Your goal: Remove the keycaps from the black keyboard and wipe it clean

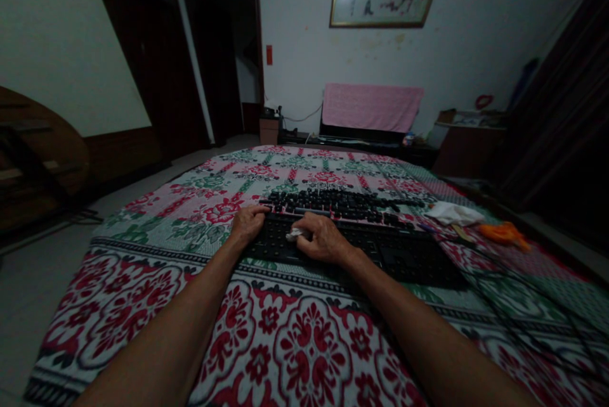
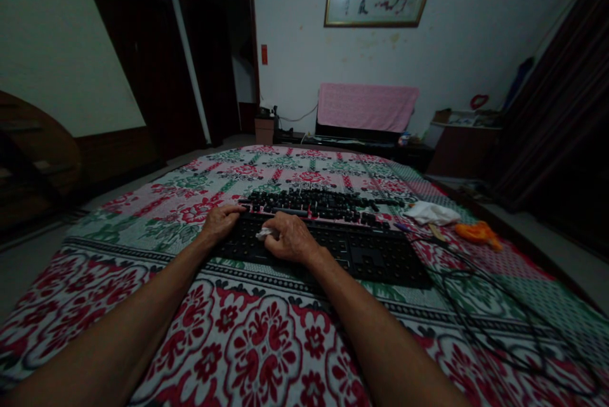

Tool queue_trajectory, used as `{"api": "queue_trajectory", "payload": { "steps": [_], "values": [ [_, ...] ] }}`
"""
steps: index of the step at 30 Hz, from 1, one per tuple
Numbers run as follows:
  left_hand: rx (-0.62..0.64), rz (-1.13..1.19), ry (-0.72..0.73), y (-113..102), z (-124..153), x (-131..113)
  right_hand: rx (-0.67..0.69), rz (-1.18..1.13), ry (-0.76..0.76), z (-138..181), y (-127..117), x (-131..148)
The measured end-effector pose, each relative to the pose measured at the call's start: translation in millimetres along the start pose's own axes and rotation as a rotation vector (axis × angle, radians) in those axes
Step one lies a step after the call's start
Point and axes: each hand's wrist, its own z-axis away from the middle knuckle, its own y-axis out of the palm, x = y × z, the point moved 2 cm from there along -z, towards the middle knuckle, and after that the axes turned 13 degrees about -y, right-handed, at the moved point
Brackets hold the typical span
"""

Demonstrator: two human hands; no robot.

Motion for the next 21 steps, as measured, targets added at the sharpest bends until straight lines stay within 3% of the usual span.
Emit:
{"api": "queue_trajectory", "payload": {
  "steps": [5,16,21],
  "values": [
    [-0.001,0.009,-0.017,-3.4,4.9,-5.6,0.048,0.002,-0.067,-2.9,1.8,6.8],
    [0.01,-0.018,0.009,-2.1,1.5,-2.0,-0.037,-0.085,0.157,7.5,-14.4,-19.8],
    [0.002,-0.005,-0.003,-1.3,1.0,-1.1,-0.007,-0.059,0.029,3.2,-8.0,-8.5]
  ]
}}
